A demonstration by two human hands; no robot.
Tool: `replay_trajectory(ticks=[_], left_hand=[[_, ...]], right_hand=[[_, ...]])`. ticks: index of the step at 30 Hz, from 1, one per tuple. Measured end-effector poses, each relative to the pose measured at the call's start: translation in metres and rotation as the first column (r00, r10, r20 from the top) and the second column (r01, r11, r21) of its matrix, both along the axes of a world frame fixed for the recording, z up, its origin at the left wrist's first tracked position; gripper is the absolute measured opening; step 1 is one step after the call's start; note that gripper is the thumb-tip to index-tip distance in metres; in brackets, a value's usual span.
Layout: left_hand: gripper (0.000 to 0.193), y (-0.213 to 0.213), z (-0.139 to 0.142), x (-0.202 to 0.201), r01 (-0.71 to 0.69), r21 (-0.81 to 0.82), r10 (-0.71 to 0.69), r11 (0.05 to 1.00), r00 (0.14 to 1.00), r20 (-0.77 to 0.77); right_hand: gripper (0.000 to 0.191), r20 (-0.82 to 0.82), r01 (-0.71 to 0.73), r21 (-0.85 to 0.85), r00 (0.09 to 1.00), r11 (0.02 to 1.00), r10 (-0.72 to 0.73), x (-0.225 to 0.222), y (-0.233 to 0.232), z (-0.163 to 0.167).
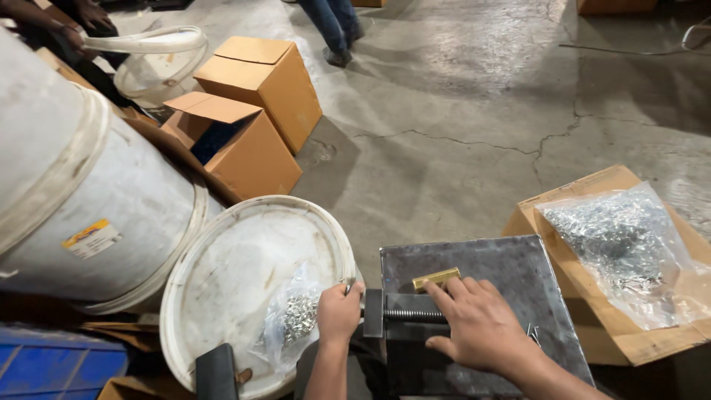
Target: The person sits cross-legged on the floor and uses a bench vise to assemble small metal screws. They pick up screws from a plastic bag and place them into the vise, then use a small brass block to press or adjust the screws within the jaws.
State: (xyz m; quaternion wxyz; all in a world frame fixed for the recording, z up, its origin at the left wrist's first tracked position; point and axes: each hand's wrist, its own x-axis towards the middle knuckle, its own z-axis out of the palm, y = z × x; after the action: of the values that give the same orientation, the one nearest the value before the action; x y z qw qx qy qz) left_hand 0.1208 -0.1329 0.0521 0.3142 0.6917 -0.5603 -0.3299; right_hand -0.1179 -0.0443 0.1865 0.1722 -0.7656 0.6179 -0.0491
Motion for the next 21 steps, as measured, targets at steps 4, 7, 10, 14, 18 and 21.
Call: replay_trajectory(ticks=[4, 7, 10, 14, 18, 21], left_hand=[[0.037, 0.0, -0.005, 0.002, -0.003, -0.124, -0.003, 0.992, 0.999, -0.05], [0.035, 0.002, -0.003, 0.004, 0.014, -0.192, -0.014, 0.981, 1.0, 0.0], [0.031, -0.001, 0.002, 0.003, 0.053, -0.236, -0.053, 0.97, 0.999, 0.008], [0.032, 0.009, 0.007, 0.004, 0.035, -0.173, -0.045, 0.984, 0.997, -0.057], [0.034, 0.012, 0.003, 0.008, 0.009, -0.12, -0.023, 0.993, 0.993, -0.116], [0.031, 0.006, -0.005, 0.009, -0.026, -0.118, 0.001, 0.993, 0.979, -0.205]], right_hand=[[0.095, -0.03, -0.002, 0.063, 1.0, 0.998, 0.004, 0.002, -0.009, 0.0], [0.096, -0.03, -0.019, 0.051, 0.999, 0.999, 0.02, 0.004, -0.007, 0.0], [0.094, -0.025, -0.002, 0.002, 1.0, 1.0, 0.002, 0.004, -0.002, -0.003], [0.084, 0.002, -0.017, -0.008, 1.0, 1.0, 0.017, 0.0, 0.001, -0.012], [0.052, 0.082, -0.018, 0.006, 0.996, 1.0, 0.017, -0.01, -0.039, -0.028], [0.044, -0.008, -0.142, 0.097, 0.99, 0.985, 0.143, -0.01, -0.08, -0.042]])
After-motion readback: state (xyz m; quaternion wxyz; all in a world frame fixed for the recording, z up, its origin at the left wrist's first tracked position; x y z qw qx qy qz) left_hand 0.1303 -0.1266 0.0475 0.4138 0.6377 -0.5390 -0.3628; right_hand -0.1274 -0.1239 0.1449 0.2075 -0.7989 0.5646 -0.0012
